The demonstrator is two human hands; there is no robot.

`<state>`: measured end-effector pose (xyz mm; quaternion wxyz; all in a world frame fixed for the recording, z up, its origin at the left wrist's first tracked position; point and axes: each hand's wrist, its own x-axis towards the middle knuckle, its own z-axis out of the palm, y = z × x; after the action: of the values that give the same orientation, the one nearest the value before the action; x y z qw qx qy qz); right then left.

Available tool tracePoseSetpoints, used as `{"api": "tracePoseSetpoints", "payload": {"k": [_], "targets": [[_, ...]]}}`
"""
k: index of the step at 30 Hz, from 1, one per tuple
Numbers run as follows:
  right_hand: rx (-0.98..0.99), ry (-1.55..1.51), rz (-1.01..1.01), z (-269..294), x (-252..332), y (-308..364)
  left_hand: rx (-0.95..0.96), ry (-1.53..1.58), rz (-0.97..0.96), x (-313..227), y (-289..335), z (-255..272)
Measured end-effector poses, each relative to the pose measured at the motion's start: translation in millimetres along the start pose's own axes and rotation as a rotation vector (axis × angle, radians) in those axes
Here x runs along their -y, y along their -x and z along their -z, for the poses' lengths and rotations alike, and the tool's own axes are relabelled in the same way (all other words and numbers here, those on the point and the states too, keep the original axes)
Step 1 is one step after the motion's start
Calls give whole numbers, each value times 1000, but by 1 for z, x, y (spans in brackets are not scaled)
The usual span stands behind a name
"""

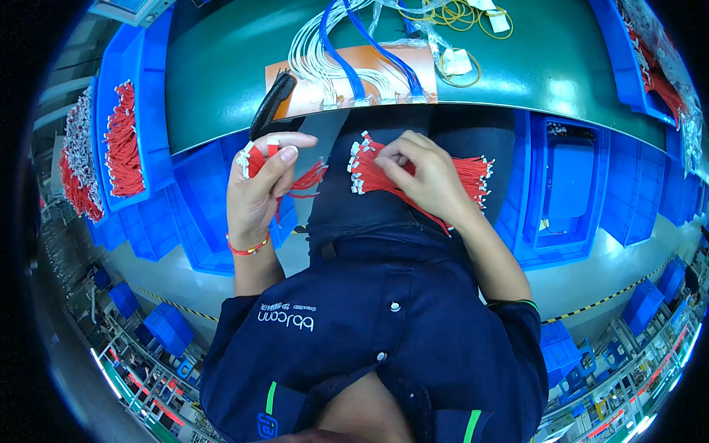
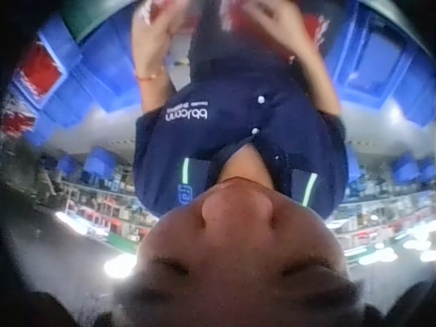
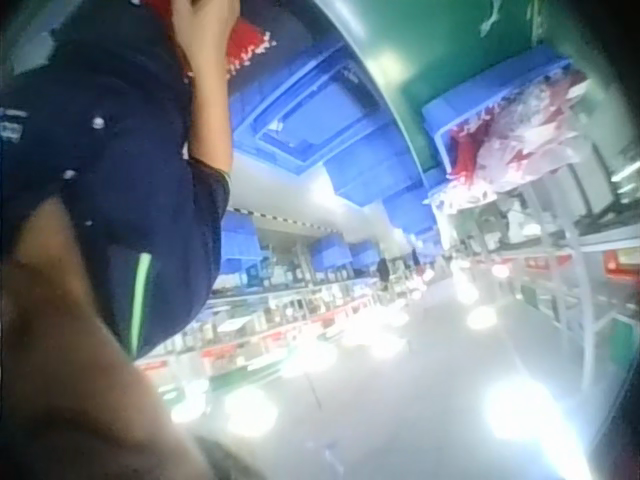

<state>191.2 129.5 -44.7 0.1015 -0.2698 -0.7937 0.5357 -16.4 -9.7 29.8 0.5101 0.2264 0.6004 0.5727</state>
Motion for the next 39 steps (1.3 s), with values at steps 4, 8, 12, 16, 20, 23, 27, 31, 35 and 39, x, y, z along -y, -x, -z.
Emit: {"api": "tracePoseSetpoints", "payload": {"k": [4, 8, 12, 16, 20, 23, 27, 31, 35, 39], "targets": [[-60, 209, 160, -19, -12, -7, -21, -206, 42, 1, -4, 2], [-115, -11, 129, -6, 4, -7, -13, -360, 9, 26, -8, -6], [-219, -85, 242, -4, 19, -9, 101, -459, -153, 40, -17, -23], [-49, -255, 90, -3, 24, -3, 54, -168, -210, 46, -21, -46], [173, -561, -38, 6, 15, 7, -3, 137, -8, 42, -24, -42], [412, -513, -121, 15, 13, 16, -32, 251, 1, 41, -28, -43], [578, -451, -150, 4, 6, 25, -42, 259, -42, 46, -32, -45], [524, -536, -147, -12, -1, 30, -72, 268, -17, 46, -36, -42], [405, -771, -211, -5, -9, 36, -101, 277, -11, 45, -36, -41], [236, -779, -322, 32, -12, 37, -172, 253, -46, 45, -35, -50]]}}
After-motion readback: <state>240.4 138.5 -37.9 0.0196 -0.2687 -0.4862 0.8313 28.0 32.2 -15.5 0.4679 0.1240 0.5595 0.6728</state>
